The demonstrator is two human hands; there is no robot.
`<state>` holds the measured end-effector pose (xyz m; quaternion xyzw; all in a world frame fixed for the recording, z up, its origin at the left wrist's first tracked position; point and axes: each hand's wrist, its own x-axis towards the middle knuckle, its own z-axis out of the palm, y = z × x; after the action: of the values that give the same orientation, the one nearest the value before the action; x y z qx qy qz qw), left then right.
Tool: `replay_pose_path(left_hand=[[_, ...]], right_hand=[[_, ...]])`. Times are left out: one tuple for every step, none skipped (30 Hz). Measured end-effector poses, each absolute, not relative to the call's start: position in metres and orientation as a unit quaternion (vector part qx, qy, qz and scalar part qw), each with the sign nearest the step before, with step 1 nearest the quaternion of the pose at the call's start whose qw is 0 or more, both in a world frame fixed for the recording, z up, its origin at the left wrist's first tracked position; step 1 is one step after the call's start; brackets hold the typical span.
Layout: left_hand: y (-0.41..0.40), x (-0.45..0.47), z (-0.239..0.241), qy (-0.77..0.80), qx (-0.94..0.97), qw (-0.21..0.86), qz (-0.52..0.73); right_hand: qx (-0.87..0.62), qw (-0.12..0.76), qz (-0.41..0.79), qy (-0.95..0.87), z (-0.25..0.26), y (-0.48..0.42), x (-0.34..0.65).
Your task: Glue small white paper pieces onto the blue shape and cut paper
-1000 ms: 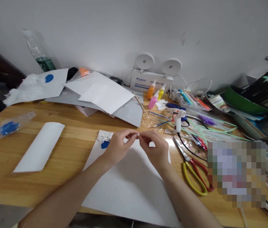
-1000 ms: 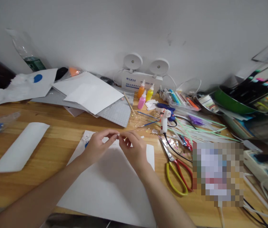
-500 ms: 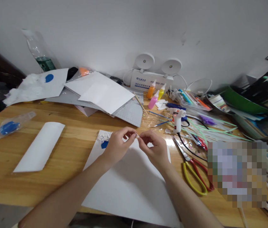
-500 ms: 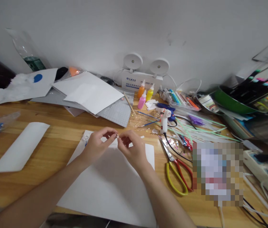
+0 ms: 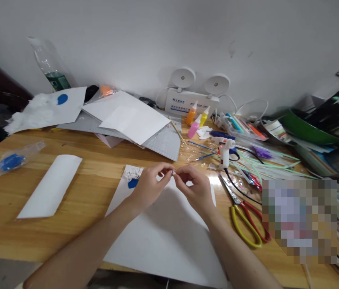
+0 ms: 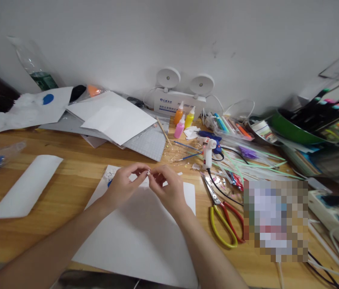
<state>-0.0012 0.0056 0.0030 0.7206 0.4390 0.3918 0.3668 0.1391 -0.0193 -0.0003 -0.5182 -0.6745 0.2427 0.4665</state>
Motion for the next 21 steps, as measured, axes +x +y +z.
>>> replay_pose_path(left_hand=[[0.0056, -0.0010, 0.0028, 0.438, 0.721, 0.367, 0.393], [0.0056, -0.0009, 0.0026, 0.437, 0.721, 0.367, 0.393], [0.0057, -0.0007, 0.0026, 0.437, 0.721, 0.366, 0.394], [0.0057, -0.0006, 0.0027, 0.437, 0.721, 0.366, 0.395], [0.0058, -0.0005, 0.0030, 0.437, 0.720, 0.365, 0.396], [0.0057, -0.0005, 0.0033, 0.437, 0.720, 0.366, 0.396], [0.0056, -0.0005, 0.0037, 0.438, 0.719, 0.366, 0.396], [0.0054, -0.0005, 0.0041, 0.439, 0.719, 0.366, 0.396], [0.0051, -0.0005, 0.0045, 0.440, 0.718, 0.366, 0.396], [0.0047, -0.0004, 0.0048, 0.441, 0.718, 0.365, 0.397], [0.0043, -0.0004, 0.0050, 0.441, 0.717, 0.365, 0.398], [0.0039, -0.0003, 0.0051, 0.442, 0.715, 0.366, 0.401], [0.0036, -0.0001, 0.0052, 0.442, 0.712, 0.367, 0.404], [0.0035, -0.0001, 0.0054, 0.443, 0.708, 0.369, 0.408], [0.0035, -0.0001, 0.0057, 0.444, 0.704, 0.372, 0.411], [0.0037, -0.0003, 0.0061, 0.444, 0.701, 0.377, 0.412], [0.0040, -0.0006, 0.0067, 0.445, 0.698, 0.383, 0.410], [0.0044, -0.0011, 0.0075, 0.445, 0.696, 0.389, 0.408], [0.0049, -0.0018, 0.0085, 0.444, 0.695, 0.396, 0.404], [0.0052, -0.0025, 0.0095, 0.442, 0.693, 0.404, 0.402], [0.0054, -0.0032, 0.0107, 0.440, 0.691, 0.411, 0.400]], right_hand=[[-0.519, 0.465, 0.242, -0.675, -0.0005, -0.0194, 0.1393], [-0.520, 0.465, 0.242, -0.674, -0.0008, -0.0194, 0.1395], [-0.522, 0.465, 0.240, -0.674, -0.0010, -0.0194, 0.1397], [-0.523, 0.466, 0.239, -0.673, -0.0012, -0.0194, 0.1398], [-0.523, 0.466, 0.238, -0.672, -0.0014, -0.0192, 0.1399], [-0.525, 0.467, 0.236, -0.672, -0.0015, -0.0191, 0.1399], [-0.526, 0.468, 0.234, -0.671, -0.0015, -0.0188, 0.1399], [-0.529, 0.467, 0.233, -0.669, -0.0016, -0.0186, 0.1399], [-0.531, 0.467, 0.233, -0.667, -0.0016, -0.0184, 0.1399], [-0.534, 0.468, 0.233, -0.665, -0.0017, -0.0182, 0.1400], [-0.536, 0.470, 0.234, -0.662, -0.0019, -0.0181, 0.1401], [-0.537, 0.472, 0.235, -0.659, -0.0022, -0.0180, 0.1404], [-0.537, 0.474, 0.238, -0.656, -0.0026, -0.0180, 0.1407], [-0.536, 0.475, 0.242, -0.655, -0.0029, -0.0181, 0.1412], [-0.536, 0.475, 0.247, -0.653, -0.0032, -0.0181, 0.1418], [-0.534, 0.477, 0.252, -0.651, -0.0034, -0.0182, 0.1425], [-0.531, 0.481, 0.258, -0.647, -0.0034, -0.0181, 0.1433], [-0.527, 0.489, 0.264, -0.643, -0.0033, -0.0181, 0.1442], [-0.521, 0.498, 0.272, -0.638, -0.0030, -0.0179, 0.1452], [-0.513, 0.508, 0.284, -0.631, -0.0025, -0.0175, 0.1462], [-0.504, 0.517, 0.302, -0.623, -0.0020, -0.0171, 0.1473]])
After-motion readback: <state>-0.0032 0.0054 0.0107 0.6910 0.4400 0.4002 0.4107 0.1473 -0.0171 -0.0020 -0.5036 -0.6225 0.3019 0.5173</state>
